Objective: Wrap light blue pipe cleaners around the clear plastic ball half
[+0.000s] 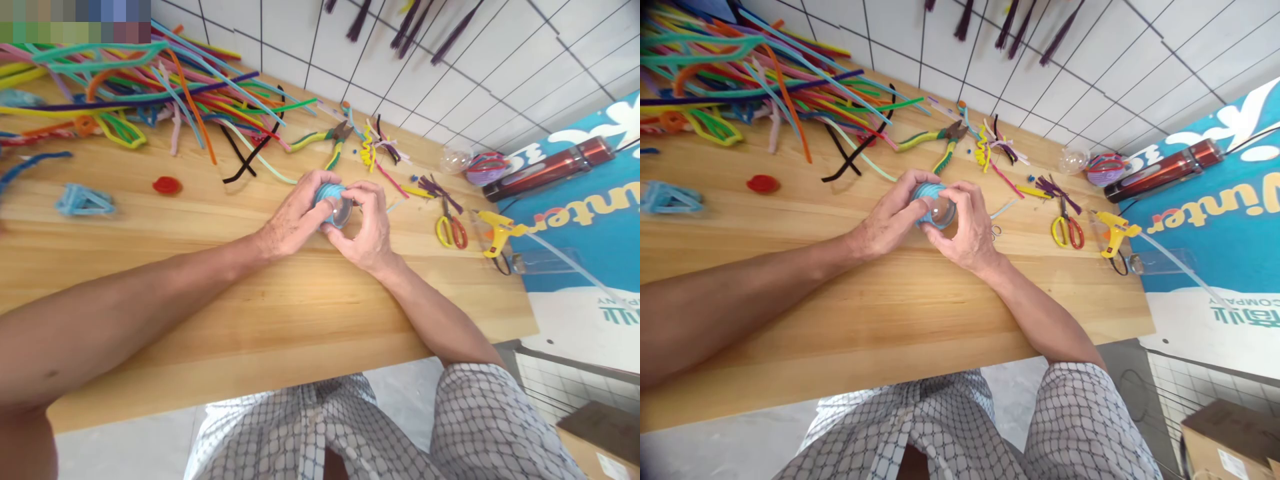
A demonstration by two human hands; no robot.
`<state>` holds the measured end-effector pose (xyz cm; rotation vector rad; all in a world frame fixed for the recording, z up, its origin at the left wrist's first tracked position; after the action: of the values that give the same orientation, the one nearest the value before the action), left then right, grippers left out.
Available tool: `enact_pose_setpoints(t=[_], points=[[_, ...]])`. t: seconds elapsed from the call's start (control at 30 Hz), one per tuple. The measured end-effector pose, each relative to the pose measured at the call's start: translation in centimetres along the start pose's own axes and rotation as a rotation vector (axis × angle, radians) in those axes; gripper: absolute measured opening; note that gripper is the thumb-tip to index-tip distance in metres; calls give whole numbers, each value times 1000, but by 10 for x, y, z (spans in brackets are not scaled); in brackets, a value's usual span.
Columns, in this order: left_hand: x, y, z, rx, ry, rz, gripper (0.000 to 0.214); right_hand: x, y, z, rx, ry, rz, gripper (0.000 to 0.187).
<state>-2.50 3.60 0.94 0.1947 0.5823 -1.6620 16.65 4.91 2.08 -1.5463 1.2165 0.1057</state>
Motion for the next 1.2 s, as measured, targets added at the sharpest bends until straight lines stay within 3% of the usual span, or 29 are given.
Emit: enact_pose_setpoints(t=[0.23,0.63,1.2], points=[[0,-1,0,-27,47,-8,40,0,-2,0,15,-65,33,57],[-1,0,0,20,-36,-37,36,3,2,3,36,-18,-2,59],[0,1,-2,50,-67,-22,33,2,1,0,41,-99,27,62]])
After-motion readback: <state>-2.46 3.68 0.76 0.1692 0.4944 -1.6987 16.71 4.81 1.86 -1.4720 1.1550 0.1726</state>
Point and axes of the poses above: each hand's wrist, its own x-axis away from the middle knuckle, its own y-axis out of the palm, z = x × y, the point moved 2 cm from there along -x, towards the middle knuckle, and after that the axes turned 4 degrees about y, right-handed, at the moved point
